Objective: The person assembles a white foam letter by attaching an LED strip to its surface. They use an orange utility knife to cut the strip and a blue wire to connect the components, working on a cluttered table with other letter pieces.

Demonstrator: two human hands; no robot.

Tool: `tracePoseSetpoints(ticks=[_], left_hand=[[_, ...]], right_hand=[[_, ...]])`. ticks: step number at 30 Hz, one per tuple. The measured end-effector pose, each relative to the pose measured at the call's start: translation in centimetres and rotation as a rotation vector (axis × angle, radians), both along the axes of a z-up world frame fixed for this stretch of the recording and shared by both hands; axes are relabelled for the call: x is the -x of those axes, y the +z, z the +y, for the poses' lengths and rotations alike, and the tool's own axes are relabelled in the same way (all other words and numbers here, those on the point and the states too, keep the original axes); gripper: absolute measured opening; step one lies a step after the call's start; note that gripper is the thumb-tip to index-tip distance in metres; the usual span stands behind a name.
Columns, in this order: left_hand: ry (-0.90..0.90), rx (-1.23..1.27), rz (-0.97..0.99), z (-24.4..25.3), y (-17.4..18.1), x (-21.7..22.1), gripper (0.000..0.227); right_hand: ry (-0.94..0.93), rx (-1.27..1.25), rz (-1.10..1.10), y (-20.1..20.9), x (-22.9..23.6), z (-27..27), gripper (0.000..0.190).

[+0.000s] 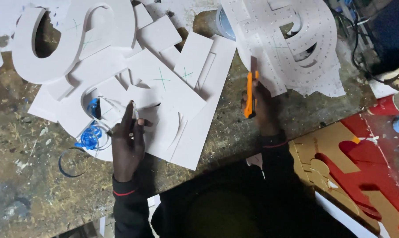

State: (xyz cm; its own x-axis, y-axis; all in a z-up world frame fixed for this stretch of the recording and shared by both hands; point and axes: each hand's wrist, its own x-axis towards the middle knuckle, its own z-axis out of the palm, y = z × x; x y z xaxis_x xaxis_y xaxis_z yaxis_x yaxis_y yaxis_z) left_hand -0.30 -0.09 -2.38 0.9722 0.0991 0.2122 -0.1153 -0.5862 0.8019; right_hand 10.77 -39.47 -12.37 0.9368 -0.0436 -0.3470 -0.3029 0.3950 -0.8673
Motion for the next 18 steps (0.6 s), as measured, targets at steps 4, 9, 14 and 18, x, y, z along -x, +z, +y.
tracePoseSetpoints(ticks=[4, 9, 14, 18], left_hand=[[-0.019, 0.002, 0.064, -0.2, -1.5, -0.5, 0.050], [0.013, -0.026, 0.120, -0.6, -1.0, -1.0, 0.048], [-0.037, -0.057, 0.016, 0.1, -1.8, -1.2, 0.034], [-0.027, -0.077, 0.004, 0.4, -3.2, -0.7, 0.030]], right_hand=[[-0.090, 0.348, 0.025, 4.3, 2.0, 3.3, 0.049], [0.046, 0.651, -0.143, 1.8, 2.4, 1.6, 0.065], [0.127, 1.015, -0.355, 4.1, 1.2, -0.4, 0.074], [-0.125, 1.476, -0.422, 1.8, -1.6, -5.4, 0.058]])
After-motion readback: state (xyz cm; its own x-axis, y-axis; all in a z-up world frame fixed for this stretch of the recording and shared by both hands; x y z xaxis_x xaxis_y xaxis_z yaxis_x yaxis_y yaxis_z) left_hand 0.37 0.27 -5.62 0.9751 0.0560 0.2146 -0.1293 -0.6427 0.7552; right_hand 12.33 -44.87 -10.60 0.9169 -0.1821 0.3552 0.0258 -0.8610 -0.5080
